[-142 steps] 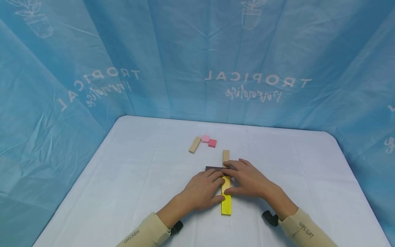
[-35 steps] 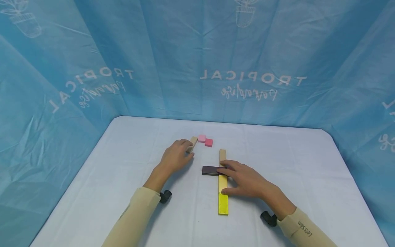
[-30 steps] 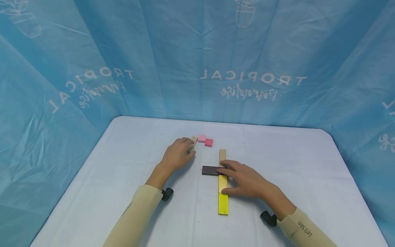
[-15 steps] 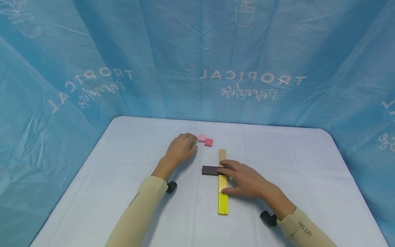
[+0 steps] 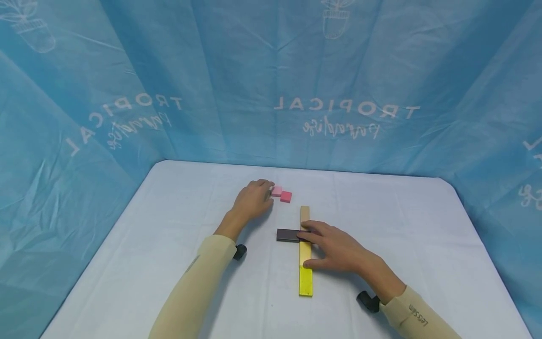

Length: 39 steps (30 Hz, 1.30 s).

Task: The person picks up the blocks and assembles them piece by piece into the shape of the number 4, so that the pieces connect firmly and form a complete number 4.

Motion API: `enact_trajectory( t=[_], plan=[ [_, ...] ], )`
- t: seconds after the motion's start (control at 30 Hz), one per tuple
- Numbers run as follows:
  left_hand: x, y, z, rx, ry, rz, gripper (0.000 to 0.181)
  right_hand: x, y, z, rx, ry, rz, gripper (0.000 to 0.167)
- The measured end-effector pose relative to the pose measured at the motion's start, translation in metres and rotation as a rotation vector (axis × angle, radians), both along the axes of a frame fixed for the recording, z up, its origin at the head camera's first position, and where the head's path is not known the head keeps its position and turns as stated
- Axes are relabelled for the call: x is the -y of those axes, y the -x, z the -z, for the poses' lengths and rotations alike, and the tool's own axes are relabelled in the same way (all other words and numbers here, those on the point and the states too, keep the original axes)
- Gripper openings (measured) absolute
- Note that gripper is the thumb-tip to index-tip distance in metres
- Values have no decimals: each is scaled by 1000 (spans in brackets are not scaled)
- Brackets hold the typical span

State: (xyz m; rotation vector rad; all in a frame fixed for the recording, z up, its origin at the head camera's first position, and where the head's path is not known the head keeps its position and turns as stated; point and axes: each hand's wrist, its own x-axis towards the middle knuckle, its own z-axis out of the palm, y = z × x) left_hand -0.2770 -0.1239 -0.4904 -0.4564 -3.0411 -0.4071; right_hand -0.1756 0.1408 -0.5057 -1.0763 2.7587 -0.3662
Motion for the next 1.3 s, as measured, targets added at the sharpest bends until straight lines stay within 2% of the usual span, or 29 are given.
enact_trajectory(
  t=[0.4,0.87,1.3],
  plan=[
    [-12,10,1,39,59,-5,44,1,0,0,-2,-15,3,78],
    [-16,18,5,38,112,-6,42,1,-1,-1,8,-11,5,79],
    [-18,24,6,43,106,-12,39,1,1,-1,12,-18,15,79]
  ],
)
